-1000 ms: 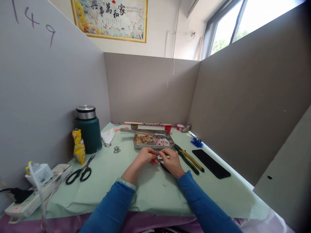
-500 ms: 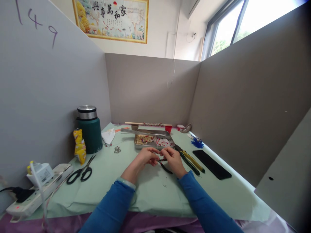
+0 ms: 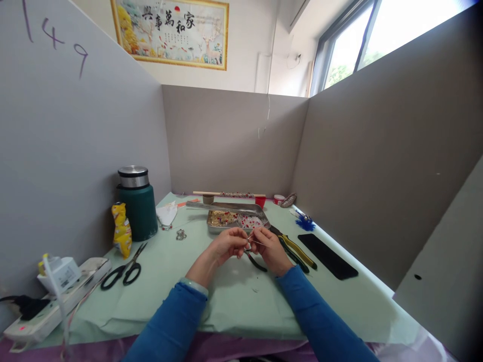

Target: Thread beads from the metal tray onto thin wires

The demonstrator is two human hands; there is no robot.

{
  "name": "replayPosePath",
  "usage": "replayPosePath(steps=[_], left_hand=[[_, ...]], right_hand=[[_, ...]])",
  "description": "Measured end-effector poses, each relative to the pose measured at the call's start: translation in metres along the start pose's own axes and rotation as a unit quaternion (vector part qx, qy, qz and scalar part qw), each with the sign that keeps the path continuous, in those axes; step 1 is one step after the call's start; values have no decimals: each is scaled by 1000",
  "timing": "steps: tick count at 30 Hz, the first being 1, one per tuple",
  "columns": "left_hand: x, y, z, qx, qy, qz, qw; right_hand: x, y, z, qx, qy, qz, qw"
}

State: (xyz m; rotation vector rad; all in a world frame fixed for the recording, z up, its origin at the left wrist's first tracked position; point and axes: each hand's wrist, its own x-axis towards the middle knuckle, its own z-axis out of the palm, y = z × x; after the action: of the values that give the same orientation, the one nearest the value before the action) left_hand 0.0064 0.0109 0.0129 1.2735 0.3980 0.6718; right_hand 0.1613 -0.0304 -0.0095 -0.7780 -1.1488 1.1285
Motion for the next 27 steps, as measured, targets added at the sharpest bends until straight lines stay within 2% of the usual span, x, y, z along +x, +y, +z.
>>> replayPosePath(steps=[5,14,22,24,27], left_hand=[[-5,4,6,1,-19,16,1000],[1,-2,2,6,27,-11,1000],[1,-1,-4,28,36,-48,998],[2,-2,-5,44,62,-37,996],[4,-1,-4,103,134,-4,986]], right_hand=[[0,-1,0,-16,16,-27,999],[0,-1,1,-96,54,-39,993],[0,-1,-3,-92,22,-29,995],[0,-2,-5,-88,13,-5,996],[-1,-4,-9,-108,-8,31,994]])
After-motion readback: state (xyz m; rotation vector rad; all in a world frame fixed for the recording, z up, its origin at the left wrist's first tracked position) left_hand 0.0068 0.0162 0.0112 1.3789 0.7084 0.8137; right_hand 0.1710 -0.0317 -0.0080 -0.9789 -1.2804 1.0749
